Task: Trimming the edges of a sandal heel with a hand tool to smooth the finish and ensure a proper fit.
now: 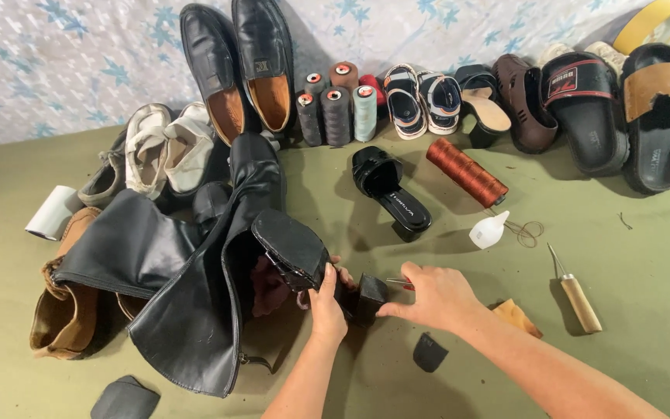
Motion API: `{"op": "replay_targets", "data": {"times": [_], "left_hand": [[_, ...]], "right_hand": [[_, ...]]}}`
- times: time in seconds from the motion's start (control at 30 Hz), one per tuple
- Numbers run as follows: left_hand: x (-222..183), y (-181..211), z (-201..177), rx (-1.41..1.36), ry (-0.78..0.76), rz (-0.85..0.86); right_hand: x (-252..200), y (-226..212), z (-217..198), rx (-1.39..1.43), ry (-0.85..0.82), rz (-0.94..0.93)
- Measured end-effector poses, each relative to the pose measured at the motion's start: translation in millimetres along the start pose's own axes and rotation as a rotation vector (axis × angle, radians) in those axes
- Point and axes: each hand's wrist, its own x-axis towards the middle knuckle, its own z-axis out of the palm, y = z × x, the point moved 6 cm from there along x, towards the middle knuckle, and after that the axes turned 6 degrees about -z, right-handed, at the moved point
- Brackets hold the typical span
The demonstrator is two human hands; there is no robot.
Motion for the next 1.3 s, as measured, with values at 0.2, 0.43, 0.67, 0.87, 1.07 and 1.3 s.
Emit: {"op": "replay_targets", "data": {"times": [0.2,0.43,0.67,0.87,1.07,1.3], "left_hand": [[0,-3,-1,0.019,0.008,-0.001],[2,-8,-4,0.028,0.099,-0.025],[-2,-5,1,-0.02,0.211,-0.042],[4,-11,-10,0.024,0.264,-0.061],[1,-3,-2,0.035,0.19,-0.033],[-3,0,5,0.01,0.106,-0.018]], "right_hand": [[9,-12,16,-0.04,-0.045,-0.069],[6,-13,22,-0.023,-0.054,-0.074],[8,-8,31,-0.063,0.016,-0.127],[2,-11,34,-0.032,0.098,-0.122],[-1,-13,31,-0.018,0.296,-0.167],[1,-16,21,0.102,0.268,-0.132]]}}
